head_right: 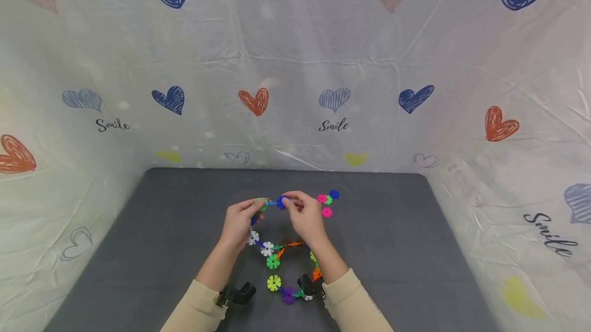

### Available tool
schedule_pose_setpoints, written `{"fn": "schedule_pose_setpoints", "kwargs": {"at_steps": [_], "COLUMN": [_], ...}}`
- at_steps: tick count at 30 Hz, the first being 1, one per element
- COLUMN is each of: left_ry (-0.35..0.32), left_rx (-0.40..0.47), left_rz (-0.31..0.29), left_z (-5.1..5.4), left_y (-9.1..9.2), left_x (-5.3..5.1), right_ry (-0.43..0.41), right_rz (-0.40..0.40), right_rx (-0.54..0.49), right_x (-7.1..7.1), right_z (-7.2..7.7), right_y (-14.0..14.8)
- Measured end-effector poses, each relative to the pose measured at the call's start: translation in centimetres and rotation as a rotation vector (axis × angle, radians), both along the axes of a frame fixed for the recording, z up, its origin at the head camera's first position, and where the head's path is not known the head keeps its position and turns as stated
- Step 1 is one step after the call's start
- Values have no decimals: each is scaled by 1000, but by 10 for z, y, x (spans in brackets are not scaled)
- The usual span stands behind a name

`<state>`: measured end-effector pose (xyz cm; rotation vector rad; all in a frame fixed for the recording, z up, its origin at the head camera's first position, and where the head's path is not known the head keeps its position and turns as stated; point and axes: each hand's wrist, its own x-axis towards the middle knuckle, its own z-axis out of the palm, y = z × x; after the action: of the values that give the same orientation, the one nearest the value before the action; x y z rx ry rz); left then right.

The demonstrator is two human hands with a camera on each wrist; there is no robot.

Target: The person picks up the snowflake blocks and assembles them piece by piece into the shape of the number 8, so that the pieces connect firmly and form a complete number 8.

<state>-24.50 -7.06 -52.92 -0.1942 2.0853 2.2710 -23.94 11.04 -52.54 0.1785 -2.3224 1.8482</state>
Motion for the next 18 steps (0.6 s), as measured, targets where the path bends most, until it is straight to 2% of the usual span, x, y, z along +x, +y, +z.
{"fn": "schedule_pose_setpoints", "kwargs": {"at_steps": [8, 14, 18], "left_ry": [-13, 21, 53], "left_rx": [-21, -28, -26], "left_rz": [6, -13, -19], "left_z": [1, 0, 0], "left_y": [2, 4, 7], "left_x": [1, 2, 4], "right_ry": [32, 55, 81], "right_rz": [-3, 18, -1], "right_rx": [3, 16, -3], "right_x": [0, 1, 2], "right_z": [0, -2, -2], "right_y": [2, 3, 2]}}
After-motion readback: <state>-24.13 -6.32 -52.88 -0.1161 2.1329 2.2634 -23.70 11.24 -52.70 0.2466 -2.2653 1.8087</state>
